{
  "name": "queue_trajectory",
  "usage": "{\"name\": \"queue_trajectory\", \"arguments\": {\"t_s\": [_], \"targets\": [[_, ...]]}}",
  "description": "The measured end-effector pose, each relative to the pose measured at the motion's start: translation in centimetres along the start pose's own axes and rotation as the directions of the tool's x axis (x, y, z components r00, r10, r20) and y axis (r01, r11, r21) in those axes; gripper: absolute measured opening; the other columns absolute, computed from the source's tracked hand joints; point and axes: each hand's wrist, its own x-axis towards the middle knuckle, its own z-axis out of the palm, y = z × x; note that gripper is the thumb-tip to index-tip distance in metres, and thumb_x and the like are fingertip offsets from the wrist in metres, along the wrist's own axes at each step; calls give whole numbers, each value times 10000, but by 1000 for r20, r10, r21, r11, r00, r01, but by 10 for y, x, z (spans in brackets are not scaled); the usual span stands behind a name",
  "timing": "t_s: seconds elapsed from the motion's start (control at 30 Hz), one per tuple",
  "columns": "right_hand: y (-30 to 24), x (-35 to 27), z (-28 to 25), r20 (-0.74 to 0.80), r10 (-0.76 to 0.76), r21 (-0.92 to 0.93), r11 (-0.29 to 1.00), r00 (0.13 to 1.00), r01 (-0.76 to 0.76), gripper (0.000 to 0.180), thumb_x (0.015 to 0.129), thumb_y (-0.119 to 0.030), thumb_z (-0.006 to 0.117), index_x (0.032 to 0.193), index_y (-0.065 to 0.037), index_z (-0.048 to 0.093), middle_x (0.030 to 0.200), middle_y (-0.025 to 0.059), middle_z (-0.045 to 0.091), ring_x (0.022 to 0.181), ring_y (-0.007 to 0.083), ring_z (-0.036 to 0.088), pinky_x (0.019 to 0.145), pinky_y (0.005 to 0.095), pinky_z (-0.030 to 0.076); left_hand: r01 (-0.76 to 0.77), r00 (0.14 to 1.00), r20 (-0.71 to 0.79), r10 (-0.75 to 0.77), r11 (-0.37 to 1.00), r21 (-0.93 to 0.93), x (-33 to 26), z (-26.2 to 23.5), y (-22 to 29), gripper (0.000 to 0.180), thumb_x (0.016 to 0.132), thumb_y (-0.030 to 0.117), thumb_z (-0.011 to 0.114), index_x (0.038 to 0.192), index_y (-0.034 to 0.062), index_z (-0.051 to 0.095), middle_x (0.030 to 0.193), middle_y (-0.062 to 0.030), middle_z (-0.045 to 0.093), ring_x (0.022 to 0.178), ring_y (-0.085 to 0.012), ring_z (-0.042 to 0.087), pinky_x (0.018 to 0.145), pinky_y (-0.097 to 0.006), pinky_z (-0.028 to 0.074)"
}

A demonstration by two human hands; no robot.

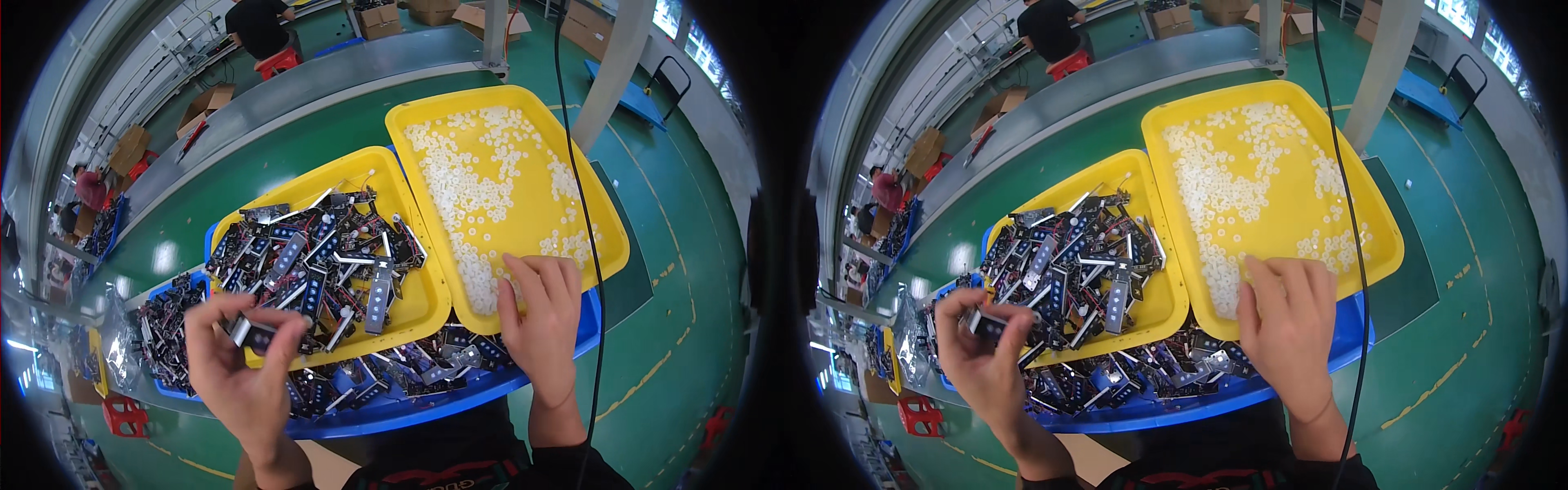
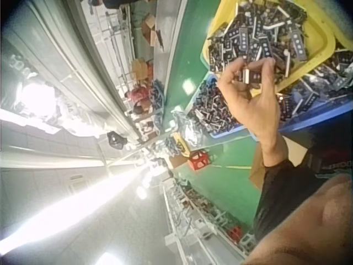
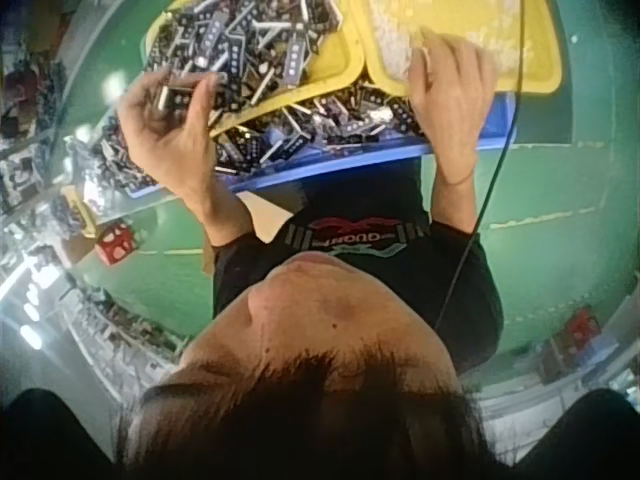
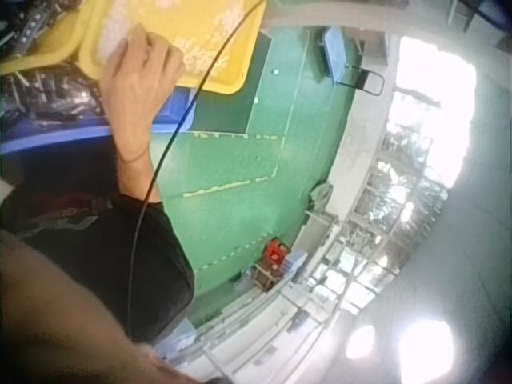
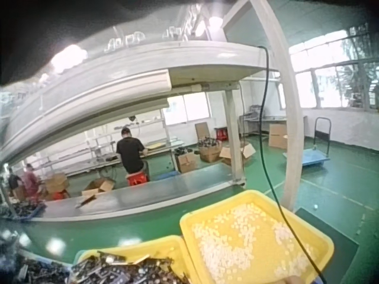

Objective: The person assembles small electronic components by hand in a factory setting. They repeatedly pick up circuit boards from a yellow tray and attach small white plastic pieces to them, placing the finished units into a blue bin. The process involves handling wires and small parts with precision.

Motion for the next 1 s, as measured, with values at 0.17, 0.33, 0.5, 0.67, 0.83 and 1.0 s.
{"name": "queue_trajectory", "arguments": {"t_s": [0.17,0.33,0.5,0.67,0.83,1.0], "targets": [[-7,-5,2,81,89,-63,994,993,-84,322,768,-105,709,1076,-24,660,969,97,594,916,283,545,844,421,370,126,947,263,-187,964,232,46,7,1,468,825,-9,729,1235,22,507,878,-63,668,828,-94,631,698,-188,472],[-5,-5,-2,81,114,-105,989,990,-105,370,770,-138,715,1111,-14,644,1032,104,605,950,291,543,865,419,366,-162,931,363,32,929,333,53,19,12,515,796,78,772,1257,15,551,1001,-144,686,850,-167,662,768,-276,513],[4,-2,-8,172,169,-144,979,971,-144,382,777,-140,710,1124,1,633,1072,118,614,970,314,541,866,419,384,-424,748,655,107,837,347,6,8,32,310,715,81,810,1001,54,694,905,-81,709,702,-206,644,623,-308,501],[10,20,-17,271,88,-74,995,959,-71,321,760,-72,698,1063,16,641,1042,146,609,965,352,544,838,441,430,-627,462,858,-223,603,494,-48,-20,-3,344,782,180,722,1100,69,651,880,-67,654,804,-233,653,682,-343,535],[17,29,-28,454,133,-48,991,881,-125,241,722,-1,697,957,12,646,945,151,593,917,356,563,788,435,459,-534,470,847,-250,683,498,-61,-20,-39,392,799,152,655,1175,66,586,918,-98,632,872,-255,656,746,-375,543],[20,30,-23,525,168,37,975,834,-219,192,714,41,681,898,12,633,847,150,580,811,342,587,712,431,467,-377,472,850,-232,819,433,-61,-25,-57,434,799,124,683,1208,93,542,939,-112,631,915,-307,650,785,-413,542]]}}
